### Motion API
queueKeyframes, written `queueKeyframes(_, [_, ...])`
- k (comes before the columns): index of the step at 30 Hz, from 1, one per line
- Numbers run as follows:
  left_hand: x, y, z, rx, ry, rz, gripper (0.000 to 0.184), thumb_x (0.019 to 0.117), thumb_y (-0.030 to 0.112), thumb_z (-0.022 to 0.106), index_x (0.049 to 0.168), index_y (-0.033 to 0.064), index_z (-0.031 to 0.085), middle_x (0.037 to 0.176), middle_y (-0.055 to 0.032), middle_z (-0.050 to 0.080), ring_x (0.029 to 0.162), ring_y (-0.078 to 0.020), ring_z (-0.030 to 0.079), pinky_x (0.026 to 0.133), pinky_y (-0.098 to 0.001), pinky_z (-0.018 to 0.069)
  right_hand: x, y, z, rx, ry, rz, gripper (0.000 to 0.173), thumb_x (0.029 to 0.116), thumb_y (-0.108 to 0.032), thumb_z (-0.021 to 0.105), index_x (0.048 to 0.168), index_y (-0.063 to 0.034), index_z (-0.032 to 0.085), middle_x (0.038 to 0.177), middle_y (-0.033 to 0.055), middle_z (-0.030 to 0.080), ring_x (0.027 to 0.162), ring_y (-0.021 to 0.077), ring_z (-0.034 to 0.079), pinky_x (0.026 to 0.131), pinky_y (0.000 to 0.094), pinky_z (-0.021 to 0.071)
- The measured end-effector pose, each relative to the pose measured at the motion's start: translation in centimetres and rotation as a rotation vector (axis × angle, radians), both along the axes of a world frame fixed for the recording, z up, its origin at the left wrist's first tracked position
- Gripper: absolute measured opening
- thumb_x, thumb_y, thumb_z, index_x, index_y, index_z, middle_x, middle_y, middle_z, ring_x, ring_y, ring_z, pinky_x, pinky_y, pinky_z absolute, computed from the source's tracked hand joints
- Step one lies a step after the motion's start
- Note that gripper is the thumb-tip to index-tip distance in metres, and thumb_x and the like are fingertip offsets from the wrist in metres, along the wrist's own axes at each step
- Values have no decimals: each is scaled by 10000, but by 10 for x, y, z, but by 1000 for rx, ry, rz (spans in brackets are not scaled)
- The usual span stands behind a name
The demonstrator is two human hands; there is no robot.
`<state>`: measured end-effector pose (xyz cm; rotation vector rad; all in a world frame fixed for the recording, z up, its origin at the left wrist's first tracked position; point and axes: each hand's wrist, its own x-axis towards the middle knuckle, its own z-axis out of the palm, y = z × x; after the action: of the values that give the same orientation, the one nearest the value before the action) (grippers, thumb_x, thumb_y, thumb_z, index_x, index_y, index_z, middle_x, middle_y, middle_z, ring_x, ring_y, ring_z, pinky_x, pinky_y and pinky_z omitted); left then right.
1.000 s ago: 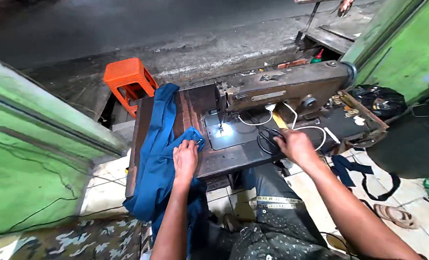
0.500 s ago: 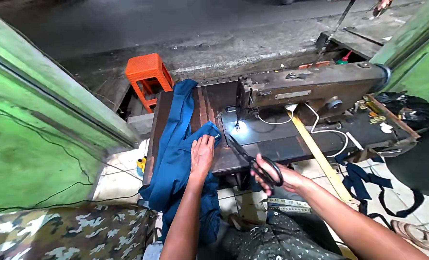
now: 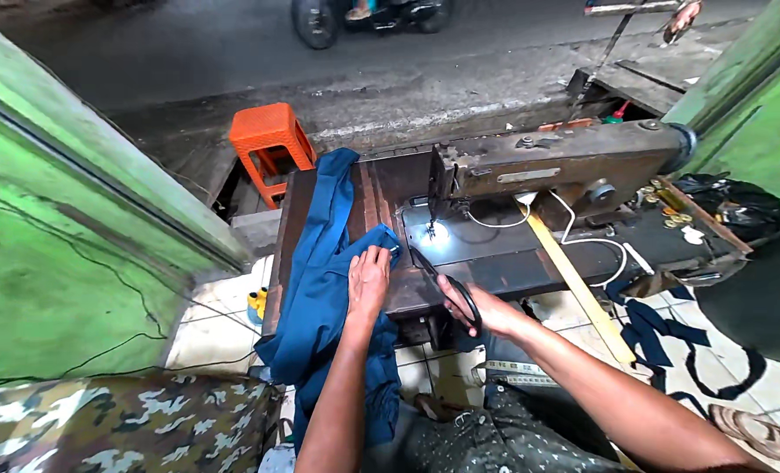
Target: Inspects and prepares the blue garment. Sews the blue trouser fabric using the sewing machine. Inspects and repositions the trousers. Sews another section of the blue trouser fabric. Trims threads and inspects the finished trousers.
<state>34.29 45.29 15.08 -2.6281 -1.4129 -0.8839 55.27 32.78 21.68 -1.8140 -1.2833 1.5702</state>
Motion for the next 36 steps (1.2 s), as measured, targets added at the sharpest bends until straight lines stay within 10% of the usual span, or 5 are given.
queueKeyframes(4, [-11,-4,1,-57,-141,-98,194,1018,185,607,1047,53,746,1030,-128,714,952,-290,702,829,-464,565,44,-17,8,60,-668,94,709,1007,-650,470,1180,17,633,1021,244,684,1016,412,678,902,593,522])
queueKeyframes(10, [-18,-30,-1,-61,-204,-221,196,1017,208,606,1036,83,756,1016,-89,736,940,-234,709,842,-412,562,86,12,17,64,-1070,54,551,1062,-402,524,1310,85,596,1317,334,587,1219,493,594,993,621,483])
queueKeyframes(20, [-20,-35,-4,-66,-149,-222,196,1015,223,610,1028,98,759,1020,-74,741,927,-220,706,831,-393,553,-19,56,-32,351,-169,61,336,1064,-315,548,1104,-4,667,915,97,680,804,169,637,805,375,522])
queueKeyframes(30, [-18,-34,-3,-110,-33,-195,202,1013,250,604,1027,129,765,1004,-53,745,926,-213,710,831,-414,543,112,5,-16,309,-1019,-156,465,1051,-280,581,1349,77,580,1314,313,587,1280,479,547,1053,584,468])
queueKeyframes(36, [-17,-35,-4,-117,-34,-178,198,1009,254,611,1032,133,765,1010,-54,746,929,-214,712,826,-412,542,111,22,-3,97,-1059,-25,402,982,-130,605,1320,85,580,1342,295,568,1206,452,604,989,587,498])
